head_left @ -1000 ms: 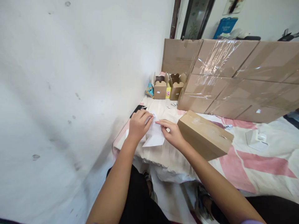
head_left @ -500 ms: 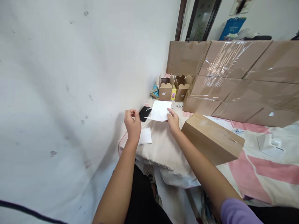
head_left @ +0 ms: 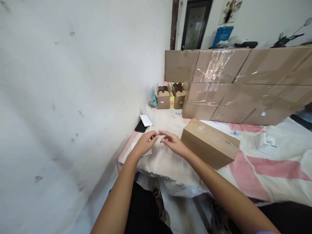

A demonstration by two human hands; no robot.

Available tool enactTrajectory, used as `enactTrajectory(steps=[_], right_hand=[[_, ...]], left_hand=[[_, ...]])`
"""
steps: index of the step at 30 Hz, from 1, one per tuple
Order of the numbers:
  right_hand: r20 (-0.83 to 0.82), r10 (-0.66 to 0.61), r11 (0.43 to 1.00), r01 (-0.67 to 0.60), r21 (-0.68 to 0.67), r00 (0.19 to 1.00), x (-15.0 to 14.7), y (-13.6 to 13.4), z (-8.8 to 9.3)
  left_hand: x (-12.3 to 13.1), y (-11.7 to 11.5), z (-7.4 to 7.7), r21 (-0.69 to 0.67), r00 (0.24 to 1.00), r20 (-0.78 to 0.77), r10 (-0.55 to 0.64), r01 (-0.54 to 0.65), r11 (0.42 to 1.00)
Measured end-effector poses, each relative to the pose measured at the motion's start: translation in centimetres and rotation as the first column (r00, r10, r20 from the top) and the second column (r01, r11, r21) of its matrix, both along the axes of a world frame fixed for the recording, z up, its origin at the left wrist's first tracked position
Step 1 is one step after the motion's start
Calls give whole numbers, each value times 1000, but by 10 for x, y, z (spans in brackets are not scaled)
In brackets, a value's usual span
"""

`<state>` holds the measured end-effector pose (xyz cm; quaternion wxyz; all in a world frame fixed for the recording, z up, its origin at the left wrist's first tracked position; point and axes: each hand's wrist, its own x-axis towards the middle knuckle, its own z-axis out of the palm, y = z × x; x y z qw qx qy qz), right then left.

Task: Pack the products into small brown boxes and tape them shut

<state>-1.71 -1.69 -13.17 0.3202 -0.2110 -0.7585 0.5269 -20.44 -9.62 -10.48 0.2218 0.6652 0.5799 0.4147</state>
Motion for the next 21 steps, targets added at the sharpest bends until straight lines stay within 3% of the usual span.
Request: enactTrajectory(steps=[5, 12, 14, 21], right_hand=[[224, -113, 980, 71, 187, 968, 86, -42, 10], [224, -157, 988, 150, 49, 962, 167, -99, -5], [212, -157, 987, 161, 0, 964, 176, -106, -11], [141, -338, 935, 349, -63, 931, 188, -114, -26]], left_hand=[[51, -13, 5, -157, 961, -86, -264, 249, 956], [134, -37, 1, -324, 808, -87, -583, 530, 783], [148, -41, -4, -370, 803, -70, -592, 530, 763], [175, -36, -18, -406, 865, -58, -499, 436, 803]])
